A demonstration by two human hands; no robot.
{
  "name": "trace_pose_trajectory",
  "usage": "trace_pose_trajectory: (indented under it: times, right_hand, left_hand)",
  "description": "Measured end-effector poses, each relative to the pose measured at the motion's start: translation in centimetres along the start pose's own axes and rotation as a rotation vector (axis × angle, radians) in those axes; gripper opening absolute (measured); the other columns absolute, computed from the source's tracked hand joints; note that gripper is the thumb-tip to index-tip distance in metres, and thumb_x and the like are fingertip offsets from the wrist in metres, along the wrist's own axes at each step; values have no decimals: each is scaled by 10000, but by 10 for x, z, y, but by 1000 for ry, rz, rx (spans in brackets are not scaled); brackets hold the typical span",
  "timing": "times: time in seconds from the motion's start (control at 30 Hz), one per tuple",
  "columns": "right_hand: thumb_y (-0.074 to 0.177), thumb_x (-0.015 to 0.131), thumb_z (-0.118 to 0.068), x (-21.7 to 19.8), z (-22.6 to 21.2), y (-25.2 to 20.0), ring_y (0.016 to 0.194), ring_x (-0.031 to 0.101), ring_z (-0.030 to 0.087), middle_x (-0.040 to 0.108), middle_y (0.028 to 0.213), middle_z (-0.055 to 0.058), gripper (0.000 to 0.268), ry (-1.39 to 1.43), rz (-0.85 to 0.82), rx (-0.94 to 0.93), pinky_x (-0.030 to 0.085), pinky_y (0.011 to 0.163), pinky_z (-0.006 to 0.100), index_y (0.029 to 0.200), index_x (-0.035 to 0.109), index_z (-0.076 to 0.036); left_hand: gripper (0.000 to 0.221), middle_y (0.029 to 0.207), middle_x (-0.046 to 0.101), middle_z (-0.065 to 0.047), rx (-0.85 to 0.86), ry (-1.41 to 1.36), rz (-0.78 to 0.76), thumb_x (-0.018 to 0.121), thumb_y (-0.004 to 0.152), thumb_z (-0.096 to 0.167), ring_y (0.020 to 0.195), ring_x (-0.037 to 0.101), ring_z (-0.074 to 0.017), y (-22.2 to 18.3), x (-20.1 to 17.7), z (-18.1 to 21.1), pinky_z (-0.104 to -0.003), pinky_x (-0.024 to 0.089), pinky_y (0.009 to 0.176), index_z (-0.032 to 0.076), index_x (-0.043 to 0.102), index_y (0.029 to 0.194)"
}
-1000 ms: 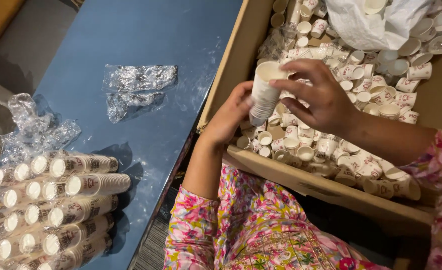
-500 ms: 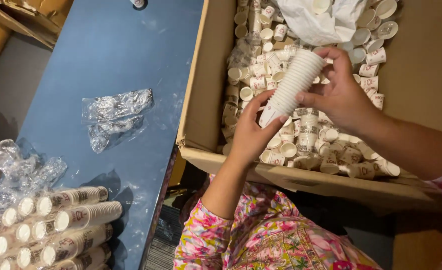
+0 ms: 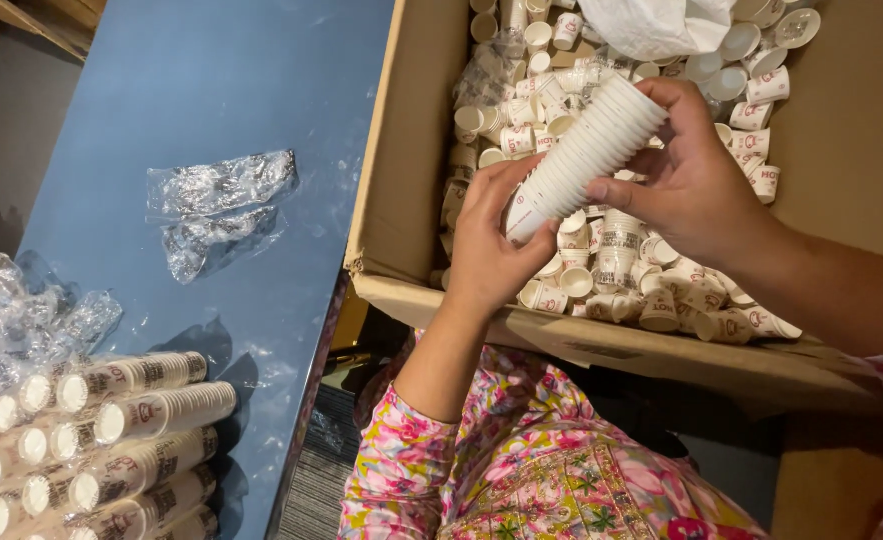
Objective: Sorting and stacking small paper cups from a large box.
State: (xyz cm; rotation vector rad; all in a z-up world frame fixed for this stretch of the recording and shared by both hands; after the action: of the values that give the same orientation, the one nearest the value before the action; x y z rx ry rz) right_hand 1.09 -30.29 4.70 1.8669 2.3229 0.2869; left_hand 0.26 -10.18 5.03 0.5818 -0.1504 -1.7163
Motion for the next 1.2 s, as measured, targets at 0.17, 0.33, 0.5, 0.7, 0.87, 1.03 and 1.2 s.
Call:
trace_pose_trajectory:
  times: [0.17, 0.33, 0.5, 0.7, 0.87, 1.03, 1.2]
  right_hand:
    - [943, 733, 16, 1, -2, 2, 1270, 591, 220, 473, 1403, 99, 720, 18, 5, 39, 592, 1036, 385, 1516, 306, -71]
    - [943, 728, -10, 2, -3, 5, 1270, 602, 232, 501, 1385, 102, 701, 14, 10, 77, 587, 1046, 391, 1511, 319, -60]
    - [942, 733, -22, 4, -1, 4, 1272, 602, 232, 507, 1374, 104, 699, 60, -1, 84, 592, 1058, 404, 1510, 326, -53]
    - [930, 737, -23, 3, 1, 4, 1249, 604, 231, 510, 1361, 104, 717, 39, 14, 97, 589, 1043, 414, 1516, 325, -48]
    - [947, 724, -12, 3, 1, 4, 1270, 609, 230, 519, 1378, 106, 701, 39, 6, 95, 578, 1072, 409, 1523, 326, -43]
    - [960, 708, 6, 1, 3, 5, 1274, 610, 229, 518, 1383, 105, 681, 67, 3, 78, 580, 1084, 411, 1527, 333, -42]
    - [962, 703, 5, 1, 2, 5, 1286, 609, 235, 513, 1383, 106, 672, 90, 4, 80, 571, 1080, 417, 1522, 335, -43]
  left_hand:
    - [594, 1331, 628, -132, -33, -51, -17, 708, 815, 35, 1234, 664, -251, -1, 0, -4, -359, 544, 1091, 58, 598, 1399]
    - [622, 1304, 623, -148, -40, -43, -20, 784, 816, 99, 1198, 652, -239, 1, 0, -3, -357, 530, 1055, 46, 577, 1400]
    - [573, 1272, 662, -135, -75, -40, 1, 797, 840, 130, 1131, 687, -219, 0, 1, -10, -346, 563, 1007, 68, 604, 1376]
    - [591, 1250, 673, -140, -51, 0, 3, 778, 809, 100, 1145, 687, -244, -1, -1, -8, -357, 548, 1037, 78, 614, 1377]
    - [589, 1254, 679, -134, -41, 11, -3, 765, 813, 103, 1170, 678, -259, 0, -3, -3, -364, 539, 1054, 79, 614, 1382]
    - [587, 1266, 685, -141, -23, 15, -6, 777, 815, 113, 1173, 686, -260, 0, -2, -4, -367, 539, 1060, 70, 615, 1378]
    - [603, 1269, 683, -158, -37, 23, -19, 782, 812, 122, 1174, 685, -263, 1, -2, -4, -367, 540, 1051, 53, 609, 1385]
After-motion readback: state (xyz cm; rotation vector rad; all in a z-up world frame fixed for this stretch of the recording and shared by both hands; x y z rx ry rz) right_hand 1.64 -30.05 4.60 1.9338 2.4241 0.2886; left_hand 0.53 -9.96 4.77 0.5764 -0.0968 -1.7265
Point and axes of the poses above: each hand's wrist, its own y-axis towards the middle knuckle, its own x-axis out of the palm, z = x × y, the point moved 6 cm from there along y, towards the middle knuckle
